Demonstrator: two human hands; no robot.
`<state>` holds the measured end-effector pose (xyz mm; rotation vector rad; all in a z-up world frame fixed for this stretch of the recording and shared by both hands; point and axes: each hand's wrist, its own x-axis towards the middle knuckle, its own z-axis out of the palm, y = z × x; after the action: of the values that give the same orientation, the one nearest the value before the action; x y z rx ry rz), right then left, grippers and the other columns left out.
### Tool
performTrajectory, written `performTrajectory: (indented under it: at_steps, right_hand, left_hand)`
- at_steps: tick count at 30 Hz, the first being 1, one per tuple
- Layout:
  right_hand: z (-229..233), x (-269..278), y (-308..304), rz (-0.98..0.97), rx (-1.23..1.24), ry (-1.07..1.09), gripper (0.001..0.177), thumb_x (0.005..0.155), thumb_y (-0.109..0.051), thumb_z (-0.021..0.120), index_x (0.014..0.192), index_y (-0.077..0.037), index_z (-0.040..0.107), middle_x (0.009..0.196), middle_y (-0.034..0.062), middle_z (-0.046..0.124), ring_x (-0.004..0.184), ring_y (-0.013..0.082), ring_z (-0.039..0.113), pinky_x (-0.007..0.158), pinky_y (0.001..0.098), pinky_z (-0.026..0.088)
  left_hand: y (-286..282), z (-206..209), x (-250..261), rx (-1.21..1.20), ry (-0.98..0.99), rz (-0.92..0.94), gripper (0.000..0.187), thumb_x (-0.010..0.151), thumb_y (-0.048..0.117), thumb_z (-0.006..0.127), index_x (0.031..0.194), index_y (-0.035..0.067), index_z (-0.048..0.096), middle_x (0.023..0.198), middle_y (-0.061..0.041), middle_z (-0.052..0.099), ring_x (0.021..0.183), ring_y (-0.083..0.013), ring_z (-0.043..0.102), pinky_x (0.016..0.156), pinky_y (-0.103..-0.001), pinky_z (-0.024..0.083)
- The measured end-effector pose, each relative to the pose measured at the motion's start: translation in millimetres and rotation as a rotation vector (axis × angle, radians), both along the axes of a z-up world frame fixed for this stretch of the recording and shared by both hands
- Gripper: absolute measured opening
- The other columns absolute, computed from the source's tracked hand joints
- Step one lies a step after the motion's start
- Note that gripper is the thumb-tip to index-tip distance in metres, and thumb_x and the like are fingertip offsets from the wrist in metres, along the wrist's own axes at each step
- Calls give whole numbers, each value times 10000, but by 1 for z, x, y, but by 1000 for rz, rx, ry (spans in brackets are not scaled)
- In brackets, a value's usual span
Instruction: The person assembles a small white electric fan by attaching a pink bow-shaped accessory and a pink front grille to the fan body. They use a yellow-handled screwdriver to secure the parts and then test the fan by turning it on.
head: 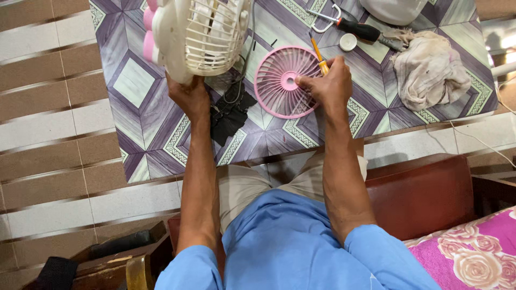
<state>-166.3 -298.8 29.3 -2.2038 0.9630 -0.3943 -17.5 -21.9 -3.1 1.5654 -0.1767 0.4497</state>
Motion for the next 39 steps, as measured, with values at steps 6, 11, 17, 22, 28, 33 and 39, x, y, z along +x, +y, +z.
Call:
performTrajectory:
  at_steps: [6,11,17,22,28,33,39]
  right_hand:
    - [-7,-10,-16,83,977,-475,167,853,-26,822,908,-54,667,766,74,718,480,63,537,399,212,368]
    - [-4,-16,-27,-127,1096,-839,117,966,-50,732,897,-22,642,809,152,750,470,98,538,402,232,372]
    - [-11,-6,-30,-323,1146,-898,194,922,-42,775,901,-41,582,799,126,706,463,108,535,386,249,378]
    - [-26,-10,-24,-358,1050,-796,184,896,-43,760,885,-65,579,783,134,727,463,93,535,389,233,368]
    - [-36,-18,-5,-177,10,-506,175,917,-83,804,941,2,652,793,108,649,631,171,580,577,326,457]
    - [-19,-28,34,-86,-218,-448,130,970,-119,709,1023,-9,664,870,104,668,718,227,663,654,399,515]
    - [-12,-25,73,178,-314,-454,170,925,-120,754,1046,-20,689,927,138,652,788,326,657,694,432,512]
  left_hand:
    - [3,-5,5,-24,-12,-12,513,852,-91,833,1308,-33,607,1241,-115,698,1135,-194,682,965,-324,591]
    - [6,-23,14,5,-6,25,498,833,-53,856,1272,-48,619,1213,-140,723,1118,-211,699,980,-339,566]
    - [12,-36,20,167,13,136,486,787,9,899,1179,-56,622,1151,-168,735,1077,-240,724,957,-354,570]
    - [16,-25,14,205,4,92,493,809,44,896,1206,-49,618,1175,-183,733,1096,-271,726,973,-382,567]
    - [35,10,-11,429,61,40,482,812,74,863,1213,-47,624,1139,-190,711,1077,-339,706,949,-426,545]
    - [37,31,-73,581,-68,225,421,919,122,831,1259,11,610,1205,-173,636,1168,-351,593,1066,-461,462]
    - [19,25,-125,846,-97,-36,424,801,130,794,1170,-11,640,1111,-208,627,1098,-364,540,970,-497,397]
